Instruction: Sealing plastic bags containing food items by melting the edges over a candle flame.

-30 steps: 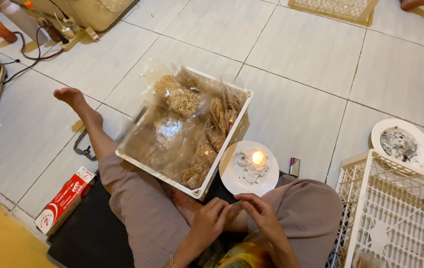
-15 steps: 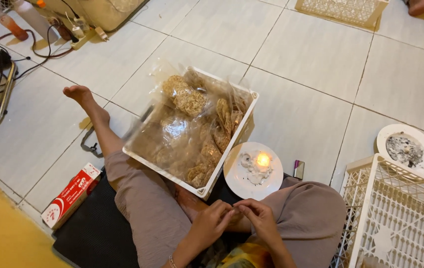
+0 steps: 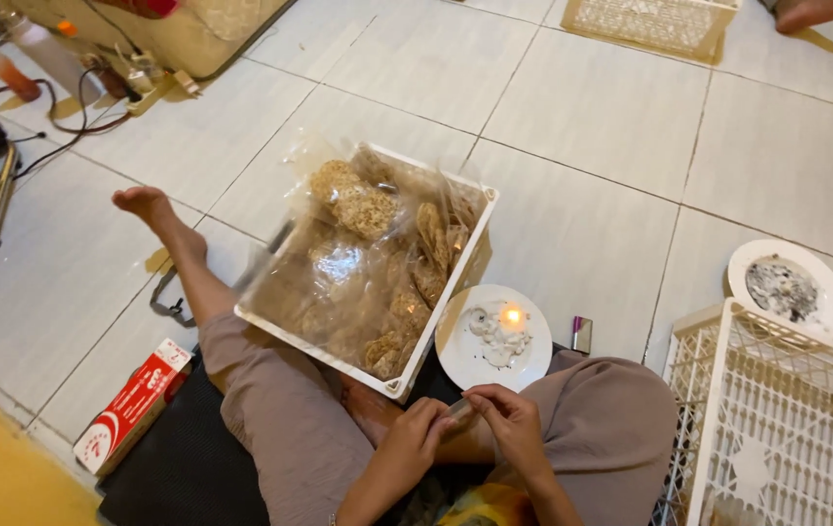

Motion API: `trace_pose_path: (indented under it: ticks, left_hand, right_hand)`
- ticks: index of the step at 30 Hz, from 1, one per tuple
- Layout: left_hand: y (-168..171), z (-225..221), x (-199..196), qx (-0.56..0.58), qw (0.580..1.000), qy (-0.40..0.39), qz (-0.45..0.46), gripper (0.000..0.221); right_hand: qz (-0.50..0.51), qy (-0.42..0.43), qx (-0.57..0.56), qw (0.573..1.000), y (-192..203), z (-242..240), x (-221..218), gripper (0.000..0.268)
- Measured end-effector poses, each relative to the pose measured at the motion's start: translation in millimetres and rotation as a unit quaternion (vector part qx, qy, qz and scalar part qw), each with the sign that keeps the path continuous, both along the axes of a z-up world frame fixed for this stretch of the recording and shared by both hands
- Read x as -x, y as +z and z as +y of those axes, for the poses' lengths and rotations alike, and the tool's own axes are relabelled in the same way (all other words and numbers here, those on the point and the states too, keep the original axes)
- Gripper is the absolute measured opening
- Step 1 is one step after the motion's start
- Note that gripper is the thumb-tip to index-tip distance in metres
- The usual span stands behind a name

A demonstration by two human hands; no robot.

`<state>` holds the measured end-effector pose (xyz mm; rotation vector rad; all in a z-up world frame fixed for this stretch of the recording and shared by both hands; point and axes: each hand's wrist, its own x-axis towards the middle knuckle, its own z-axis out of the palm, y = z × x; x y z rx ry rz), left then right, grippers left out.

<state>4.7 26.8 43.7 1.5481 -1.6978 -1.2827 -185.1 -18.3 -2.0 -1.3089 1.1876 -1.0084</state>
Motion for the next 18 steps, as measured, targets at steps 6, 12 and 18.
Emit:
trace_pose_path:
  ticks: [6, 12, 18]
  left_hand:
    - [-11, -1, 3, 0.014, 0.999, 0.030, 0.025, 0.014]
    - [-6, -7, 7, -0.026, 0.998, 0.060, -0.004, 0.020]
    - [-5, -3, 13, 0.022, 0.992, 0.122, 0.038, 0.011]
  right_hand:
    - [-0.007, -0.045, 0.005, 0.999, -3, -4, 15, 0.014]
    - [-0.039, -0.078, 0.029, 0.996, 7, -9, 31, 0.014]
    - [-0.035, -0.119, 0.018, 0.992, 28, 0, 38, 0.014]
